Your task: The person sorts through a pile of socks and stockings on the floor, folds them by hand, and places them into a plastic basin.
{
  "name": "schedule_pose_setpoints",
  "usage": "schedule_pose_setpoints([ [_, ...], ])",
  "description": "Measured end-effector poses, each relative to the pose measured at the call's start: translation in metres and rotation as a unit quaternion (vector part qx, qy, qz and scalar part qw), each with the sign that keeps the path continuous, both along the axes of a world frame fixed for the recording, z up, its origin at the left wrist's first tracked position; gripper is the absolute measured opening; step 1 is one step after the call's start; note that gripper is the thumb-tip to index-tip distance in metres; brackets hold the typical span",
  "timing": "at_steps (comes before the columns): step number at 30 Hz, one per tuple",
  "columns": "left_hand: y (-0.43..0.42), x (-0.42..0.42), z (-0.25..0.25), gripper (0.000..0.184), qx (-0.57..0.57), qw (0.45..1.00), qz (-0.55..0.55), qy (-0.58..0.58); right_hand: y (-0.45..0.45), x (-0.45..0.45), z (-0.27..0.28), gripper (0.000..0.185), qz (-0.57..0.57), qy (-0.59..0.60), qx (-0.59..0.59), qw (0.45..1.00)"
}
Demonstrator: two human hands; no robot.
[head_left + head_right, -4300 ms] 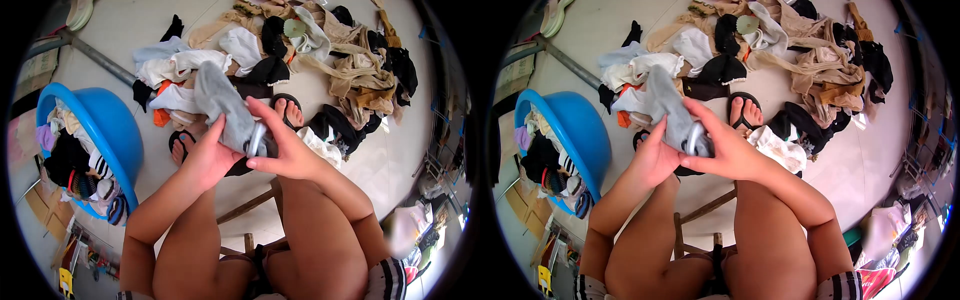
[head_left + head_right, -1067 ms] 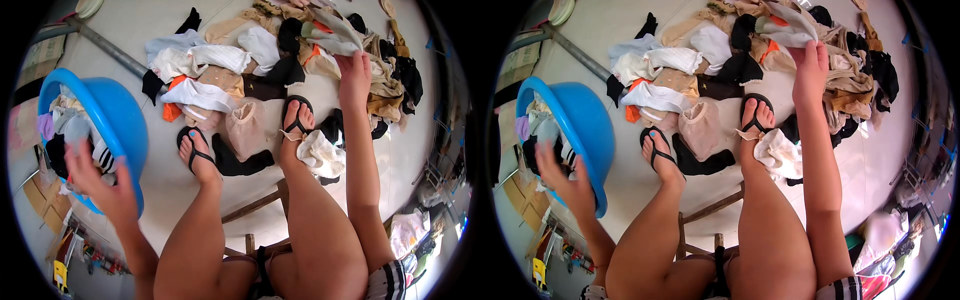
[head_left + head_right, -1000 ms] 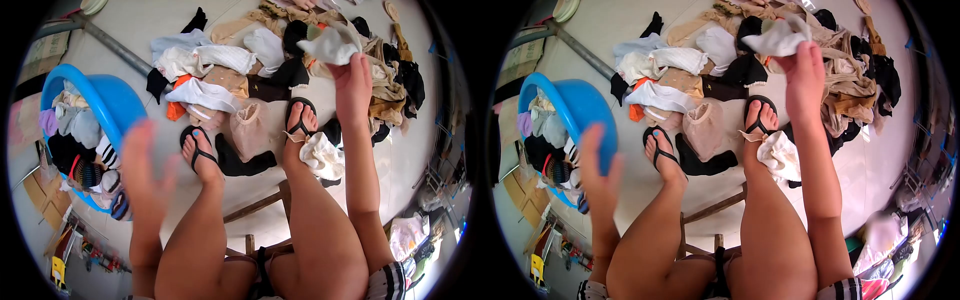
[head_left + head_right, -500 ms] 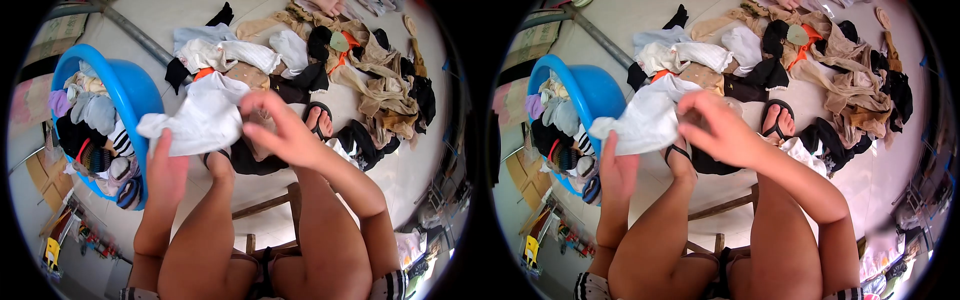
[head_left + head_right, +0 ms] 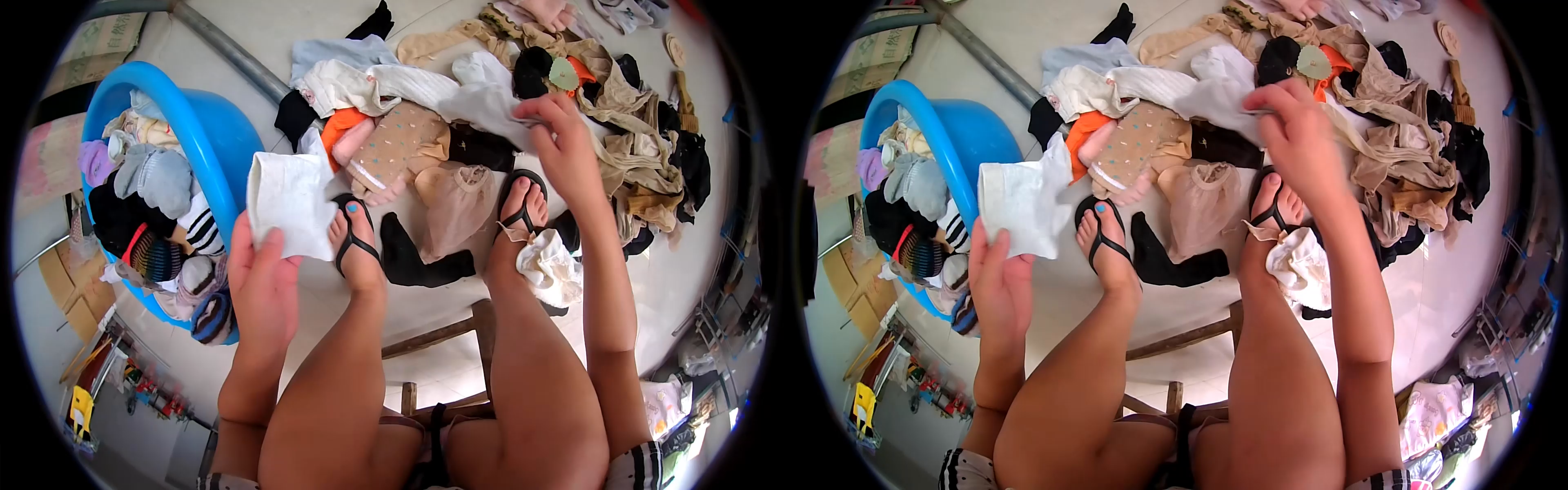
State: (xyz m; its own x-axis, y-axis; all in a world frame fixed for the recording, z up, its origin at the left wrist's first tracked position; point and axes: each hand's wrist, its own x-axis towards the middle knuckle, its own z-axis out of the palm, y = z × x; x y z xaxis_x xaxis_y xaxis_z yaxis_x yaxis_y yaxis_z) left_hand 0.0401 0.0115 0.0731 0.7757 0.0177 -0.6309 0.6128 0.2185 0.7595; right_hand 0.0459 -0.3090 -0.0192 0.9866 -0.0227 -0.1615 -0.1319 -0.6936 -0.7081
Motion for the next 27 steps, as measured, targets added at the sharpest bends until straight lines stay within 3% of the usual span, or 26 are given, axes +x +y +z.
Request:
schedule_pose_setpoints([
  [1, -0.001, -0.001, -0.001, 0.044, -0.001, 1.000, 0.000, 0.001, -0.008, 0.000, -0.002, 0.023, 0.014, 0.010, -0.130, 0.991],
  [2, -0.001, -0.003, -0.001, 0.048, -0.012, 0.999, -0.035, 0.029, -0.008, -0.002, -0.007, 0.023, 0.013, 0.010, -0.131, 0.991],
  [4, -0.007, -0.005, -0.001, 0.057, -0.042, 0.994, -0.054, 0.085, -0.003, -0.002, -0.013, 0.033, -0.019, -0.123, -0.191, 0.974],
  [8, -0.006, -0.015, -0.007, 0.046, -0.059, 0.984, -0.105, 0.131, 0.023, 0.000, -0.026, 0.051, -0.020, -0.068, -0.178, 0.981],
  [13, -0.018, -0.012, -0.012, 0.035, -0.040, 0.974, -0.177, 0.137, 0.029, -0.002, -0.015, 0.032, 0.090, -0.144, -0.285, 0.943],
  [16, -0.036, -0.007, -0.021, 0.029, -0.035, 0.971, -0.202, 0.121, 0.031, -0.005, 0.006, 0.022, -0.011, -0.168, -0.125, 0.978],
  [17, -0.043, -0.004, -0.024, 0.028, -0.022, 0.969, -0.222, 0.106, 0.036, -0.007, 0.022, 0.022, -0.009, -0.168, -0.123, 0.978],
  [19, -0.056, 0.007, -0.018, 0.027, 0.037, 0.945, -0.316, 0.076, 0.049, -0.014, 0.051, 0.021, -0.026, -0.185, 0.046, 0.981],
  [21, -0.063, 0.011, -0.018, 0.027, 0.047, 0.933, -0.347, 0.082, 0.061, -0.022, 0.062, 0.022, 0.064, -0.195, 0.095, 0.974],
  [22, -0.069, 0.009, -0.018, 0.028, -0.011, 0.948, -0.319, 0.015, 0.068, -0.026, 0.062, 0.022, 0.075, -0.165, 0.148, 0.972],
  [25, -0.072, 0.008, -0.024, 0.029, -0.069, 0.959, -0.271, 0.031, 0.078, -0.032, 0.063, 0.019, 0.051, -0.049, 0.310, 0.948],
  [27, -0.073, -0.001, -0.024, 0.029, -0.060, 0.963, -0.262, 0.026, 0.078, -0.033, 0.070, 0.018, 0.040, 0.011, 0.316, 0.948],
])
